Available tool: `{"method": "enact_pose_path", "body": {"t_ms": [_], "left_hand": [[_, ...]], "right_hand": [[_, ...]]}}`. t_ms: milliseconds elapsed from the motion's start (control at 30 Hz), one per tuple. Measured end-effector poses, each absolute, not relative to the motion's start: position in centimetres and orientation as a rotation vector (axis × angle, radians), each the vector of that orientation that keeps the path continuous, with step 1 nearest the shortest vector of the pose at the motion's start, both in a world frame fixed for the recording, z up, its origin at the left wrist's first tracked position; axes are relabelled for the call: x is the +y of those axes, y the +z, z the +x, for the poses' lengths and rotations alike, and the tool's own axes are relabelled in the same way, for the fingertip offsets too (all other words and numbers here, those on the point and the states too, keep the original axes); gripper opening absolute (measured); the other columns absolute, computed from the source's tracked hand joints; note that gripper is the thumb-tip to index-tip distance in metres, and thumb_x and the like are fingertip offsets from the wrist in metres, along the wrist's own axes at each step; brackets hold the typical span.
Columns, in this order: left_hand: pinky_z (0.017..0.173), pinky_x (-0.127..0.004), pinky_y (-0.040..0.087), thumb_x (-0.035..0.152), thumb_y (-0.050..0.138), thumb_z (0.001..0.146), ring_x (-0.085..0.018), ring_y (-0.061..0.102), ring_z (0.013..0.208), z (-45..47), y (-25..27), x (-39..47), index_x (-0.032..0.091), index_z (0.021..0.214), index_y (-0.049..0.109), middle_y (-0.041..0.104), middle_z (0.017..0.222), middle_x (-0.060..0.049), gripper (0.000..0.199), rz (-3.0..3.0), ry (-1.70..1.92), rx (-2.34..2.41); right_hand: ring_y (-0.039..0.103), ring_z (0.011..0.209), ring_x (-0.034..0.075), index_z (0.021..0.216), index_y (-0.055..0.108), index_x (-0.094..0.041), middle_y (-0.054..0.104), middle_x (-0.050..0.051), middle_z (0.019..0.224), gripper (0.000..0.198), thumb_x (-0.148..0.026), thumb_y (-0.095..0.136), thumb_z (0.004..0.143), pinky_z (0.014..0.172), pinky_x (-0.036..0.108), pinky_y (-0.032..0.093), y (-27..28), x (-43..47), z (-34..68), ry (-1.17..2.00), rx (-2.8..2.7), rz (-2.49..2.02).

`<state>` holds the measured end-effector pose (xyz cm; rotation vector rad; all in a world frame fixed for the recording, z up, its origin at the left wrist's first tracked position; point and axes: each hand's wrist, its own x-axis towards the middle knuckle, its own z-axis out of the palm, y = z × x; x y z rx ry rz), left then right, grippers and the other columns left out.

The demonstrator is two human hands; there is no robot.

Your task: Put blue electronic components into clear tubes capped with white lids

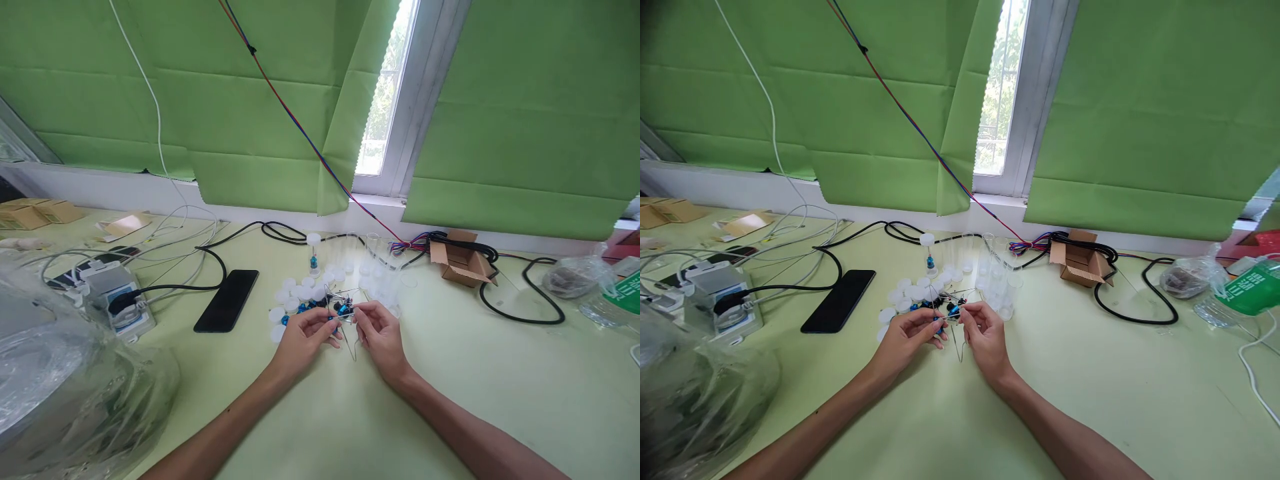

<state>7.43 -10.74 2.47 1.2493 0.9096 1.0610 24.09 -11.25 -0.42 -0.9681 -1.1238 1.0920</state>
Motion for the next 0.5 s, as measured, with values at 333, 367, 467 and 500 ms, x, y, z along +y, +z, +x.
{"method": "enact_pose_path", "body": {"t_ms": [333,367,467,500], "left_hand": [[0.061,-0.031,0.058,0.038,0.072,0.079,-0.017,0.064,0.065,7.41,2.68,-10.67,0.014,0.090,0.069,0.069,0.076,-0.005,0.027,1.227,1.044,0.918],[0.061,-0.031,0.057,0.038,0.072,0.079,-0.017,0.064,0.065,7.39,2.74,-10.66,0.014,0.090,0.069,0.069,0.077,-0.005,0.027,1.217,1.038,0.916],[0.058,-0.028,0.055,0.039,0.074,0.078,-0.016,0.063,0.064,7.34,2.85,-10.64,0.013,0.089,0.068,0.068,0.078,-0.005,0.029,1.172,1.033,0.895],[0.057,-0.027,0.054,0.039,0.074,0.077,-0.015,0.063,0.064,7.32,2.83,-10.63,0.013,0.089,0.069,0.068,0.078,-0.005,0.029,1.157,1.029,0.884]], "right_hand": [[0.044,0.048,0.006,0.082,0.056,-0.018,0.053,-0.004,0.062,0.026,-0.042,0.064,0.088,0.043,0.018,0.033,-0.59,-11.24,24.00,1.091,-1.145,-0.970],[0.044,0.048,0.007,0.081,0.055,-0.018,0.052,-0.005,0.061,0.026,-0.042,0.064,0.089,0.043,0.018,0.033,-0.61,-11.27,24.00,1.086,-1.155,-0.973],[0.043,0.048,0.007,0.080,0.054,-0.018,0.049,-0.006,0.058,0.026,-0.041,0.061,0.090,0.044,0.019,0.034,-0.61,-11.34,24.00,1.052,-1.192,-0.985],[0.043,0.048,0.007,0.080,0.054,-0.018,0.048,-0.006,0.058,0.026,-0.041,0.061,0.091,0.045,0.019,0.034,-0.58,-11.36,24.00,1.034,-1.206,-0.993]]}}
